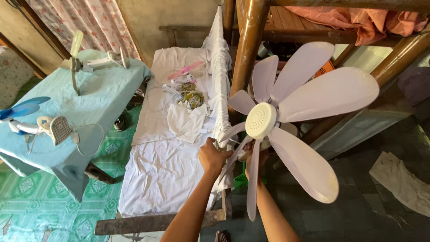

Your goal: The person assembles several small electric fans by attaching blades to the motor housing and securing them. They handle a pink fan, a purple fan, a blue fan, and a white fan, placing each on a table or shelf after assembly.

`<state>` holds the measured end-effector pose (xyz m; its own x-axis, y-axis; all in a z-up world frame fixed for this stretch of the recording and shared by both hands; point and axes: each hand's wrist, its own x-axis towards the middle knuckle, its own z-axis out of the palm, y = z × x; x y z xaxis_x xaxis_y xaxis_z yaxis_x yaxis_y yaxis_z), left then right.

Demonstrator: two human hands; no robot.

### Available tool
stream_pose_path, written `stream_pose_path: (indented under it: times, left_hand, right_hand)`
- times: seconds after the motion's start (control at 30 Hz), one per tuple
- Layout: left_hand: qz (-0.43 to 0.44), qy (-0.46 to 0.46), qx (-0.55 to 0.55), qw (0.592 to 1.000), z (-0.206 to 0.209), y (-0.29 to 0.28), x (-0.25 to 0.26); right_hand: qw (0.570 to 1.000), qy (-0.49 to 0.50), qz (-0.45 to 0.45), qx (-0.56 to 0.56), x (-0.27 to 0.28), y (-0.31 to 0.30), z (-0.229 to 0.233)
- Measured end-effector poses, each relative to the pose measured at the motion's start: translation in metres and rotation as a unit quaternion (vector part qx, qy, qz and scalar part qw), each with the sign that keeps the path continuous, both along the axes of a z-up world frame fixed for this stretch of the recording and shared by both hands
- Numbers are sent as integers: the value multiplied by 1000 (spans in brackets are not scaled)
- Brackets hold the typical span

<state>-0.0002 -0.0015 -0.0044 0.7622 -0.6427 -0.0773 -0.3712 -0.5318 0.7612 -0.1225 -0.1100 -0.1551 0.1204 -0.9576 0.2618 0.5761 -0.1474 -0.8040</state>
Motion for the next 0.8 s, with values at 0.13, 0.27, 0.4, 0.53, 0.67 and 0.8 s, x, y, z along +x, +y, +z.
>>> stream_pose_path:
  times: [0.13, 0.27, 0.4, 0.53, 0.67, 0.8]
  left_hand:
    - [1, 15, 22, 1000, -1, -4, -4]
    - [-2, 21, 42, 999, -1, -4, -18]
    - [0, -51, -1, 999, 0, -6, -27]
    - [10, 23, -11, 1000, -12, -2, -33]
    - [-38, 101, 5, 994, -33, -2, -27]
    - [-114, 144, -193, 964, -49, -5, -15]
  right_hand:
    - [998, -65, 11, 16, 0, -14, -29]
    - [976, 194, -54, 78, -30, -10, -43]
    - [881, 439, -171, -31, -54, -24, -34]
    - [792, 553, -234, -106, -82, -42, -23]
    - [804, 550, -211, -81, -97, -45, -17]
    - [819, 535, -198, -63, -93, -48, -6]
